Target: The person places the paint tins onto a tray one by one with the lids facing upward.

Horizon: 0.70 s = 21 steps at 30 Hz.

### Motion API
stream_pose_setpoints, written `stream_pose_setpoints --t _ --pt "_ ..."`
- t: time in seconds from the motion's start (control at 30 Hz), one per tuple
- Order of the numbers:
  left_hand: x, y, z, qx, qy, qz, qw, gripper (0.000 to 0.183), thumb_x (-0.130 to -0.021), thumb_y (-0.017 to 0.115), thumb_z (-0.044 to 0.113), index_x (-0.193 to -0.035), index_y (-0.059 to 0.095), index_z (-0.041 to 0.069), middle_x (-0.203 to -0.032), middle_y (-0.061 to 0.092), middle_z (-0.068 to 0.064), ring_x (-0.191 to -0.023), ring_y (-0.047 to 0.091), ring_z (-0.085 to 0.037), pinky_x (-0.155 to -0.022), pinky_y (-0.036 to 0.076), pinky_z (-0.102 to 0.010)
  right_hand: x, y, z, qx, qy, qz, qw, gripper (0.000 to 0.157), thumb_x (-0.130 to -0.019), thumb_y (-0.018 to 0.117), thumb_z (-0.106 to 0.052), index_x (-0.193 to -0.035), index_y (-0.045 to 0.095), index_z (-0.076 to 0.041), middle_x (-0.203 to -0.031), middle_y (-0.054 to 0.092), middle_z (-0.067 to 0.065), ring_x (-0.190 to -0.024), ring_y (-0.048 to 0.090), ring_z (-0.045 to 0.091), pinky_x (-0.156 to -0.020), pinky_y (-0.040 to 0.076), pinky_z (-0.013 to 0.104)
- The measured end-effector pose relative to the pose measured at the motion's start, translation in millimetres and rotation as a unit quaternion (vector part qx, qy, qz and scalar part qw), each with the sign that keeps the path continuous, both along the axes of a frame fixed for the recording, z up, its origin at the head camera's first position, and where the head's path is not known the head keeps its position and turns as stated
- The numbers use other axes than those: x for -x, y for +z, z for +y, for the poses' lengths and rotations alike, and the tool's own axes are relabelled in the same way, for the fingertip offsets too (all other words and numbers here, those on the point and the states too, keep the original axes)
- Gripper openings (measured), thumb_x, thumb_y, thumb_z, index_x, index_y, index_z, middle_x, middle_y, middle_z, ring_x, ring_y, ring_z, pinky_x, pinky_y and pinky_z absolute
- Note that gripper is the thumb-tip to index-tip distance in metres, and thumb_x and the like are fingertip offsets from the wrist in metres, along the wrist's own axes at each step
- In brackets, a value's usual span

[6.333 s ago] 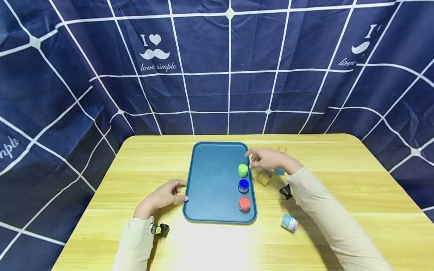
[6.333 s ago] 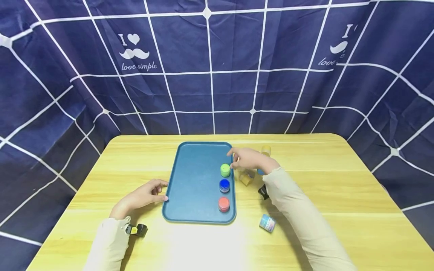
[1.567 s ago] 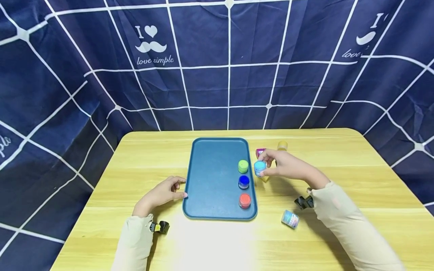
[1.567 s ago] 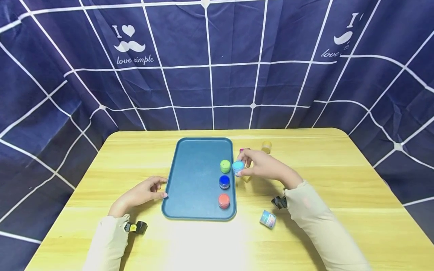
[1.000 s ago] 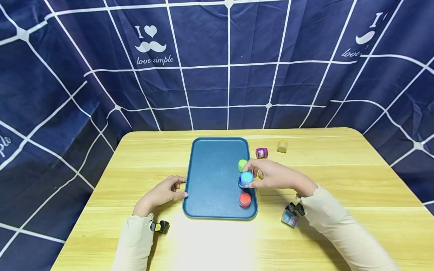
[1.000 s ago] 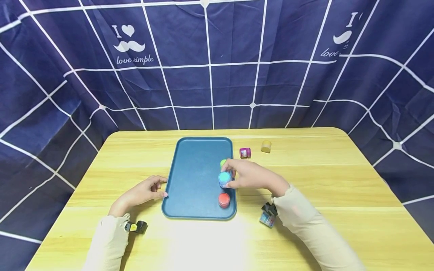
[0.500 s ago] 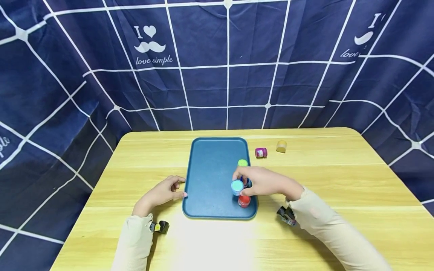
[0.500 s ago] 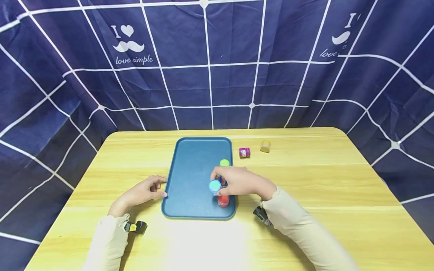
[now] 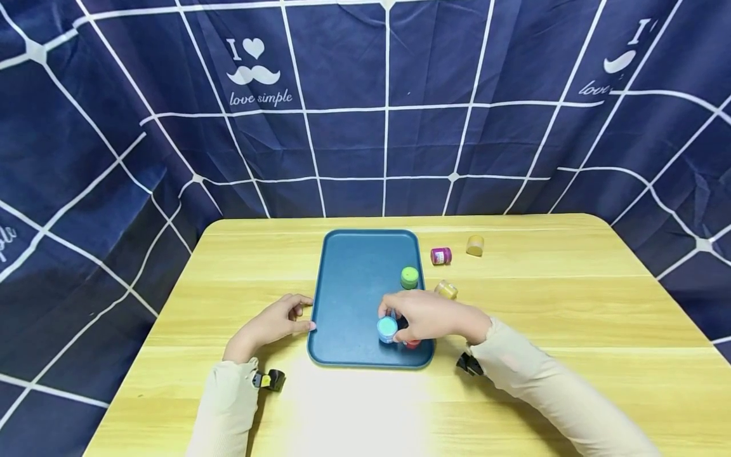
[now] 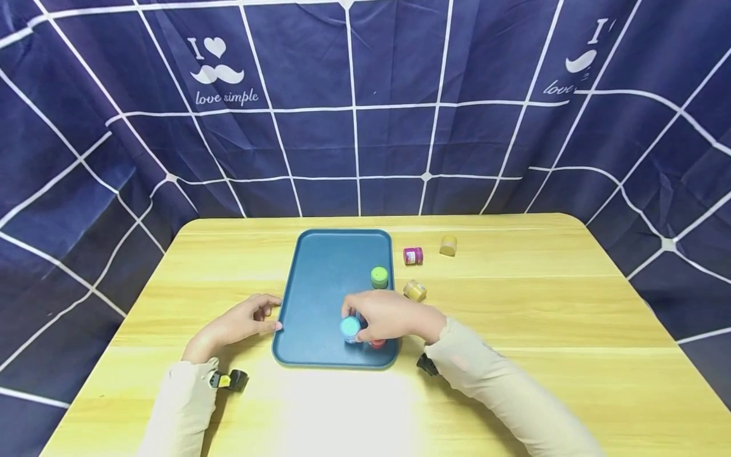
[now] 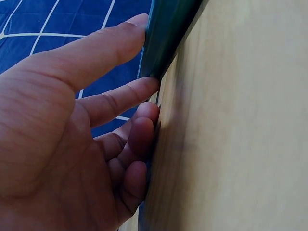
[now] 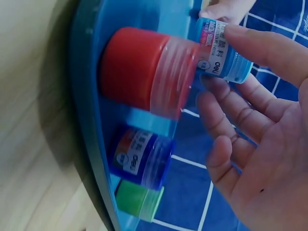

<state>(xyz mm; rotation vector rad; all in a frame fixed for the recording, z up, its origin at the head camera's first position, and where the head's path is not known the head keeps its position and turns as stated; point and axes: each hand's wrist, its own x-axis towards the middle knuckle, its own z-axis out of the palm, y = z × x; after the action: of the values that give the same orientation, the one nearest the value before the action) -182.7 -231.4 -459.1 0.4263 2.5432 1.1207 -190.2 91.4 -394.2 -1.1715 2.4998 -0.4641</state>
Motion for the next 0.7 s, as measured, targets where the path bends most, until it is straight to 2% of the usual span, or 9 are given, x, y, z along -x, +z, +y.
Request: stream_pose_setpoints --t 0.23,0.5,0.7 --pt "0.6 0.1 0 0.001 0.001 -0.003 1.0000 0.050 -0.088 0.071 0.025 -0.127 0.054 -0.001 -0.094 0.047 -0.007 -0.083 0.042 -0.018 -0.073 0.037 -0.028 -2.5 -5.9 -10 -0.039 0.007 0.027 0.999 0.030 -0.083 0.074 -0.025 -0.109 0.059 -0.020 -0.095 0.059 -0.008 -0.086 0.049 0.011 -0.081 0.041 0.031" --pt "0.4 -0.3 1 -0.003 -0.001 -0.009 1.0000 0.050 -0.088 0.071 0.025 -0.128 0.053 -0.001 -0.094 0.046 -0.007 -0.082 0.041 -0.018 -0.072 0.037 -0.028 -5.0 -14.0 -16 -0.054 0.020 0.068 0.996 0.029 -0.083 0.074 -0.026 -0.108 0.061 -0.021 -0.102 0.063 -0.008 -0.092 0.053 0.013 -0.084 0.039 0.034" --pt "1.3 -2.1 -1 0.000 0.002 -0.005 1.0000 0.051 -0.088 0.071 0.026 -0.127 0.054 -0.001 -0.094 0.046 -0.007 -0.082 0.042 -0.018 -0.072 0.036 -0.028 -4.3 -11.9 -15 -0.052 0.011 0.071 0.996 0.030 -0.083 0.075 -0.032 -0.108 0.064 -0.021 -0.101 0.063 -0.008 -0.095 0.055 0.011 -0.086 0.040 0.034"
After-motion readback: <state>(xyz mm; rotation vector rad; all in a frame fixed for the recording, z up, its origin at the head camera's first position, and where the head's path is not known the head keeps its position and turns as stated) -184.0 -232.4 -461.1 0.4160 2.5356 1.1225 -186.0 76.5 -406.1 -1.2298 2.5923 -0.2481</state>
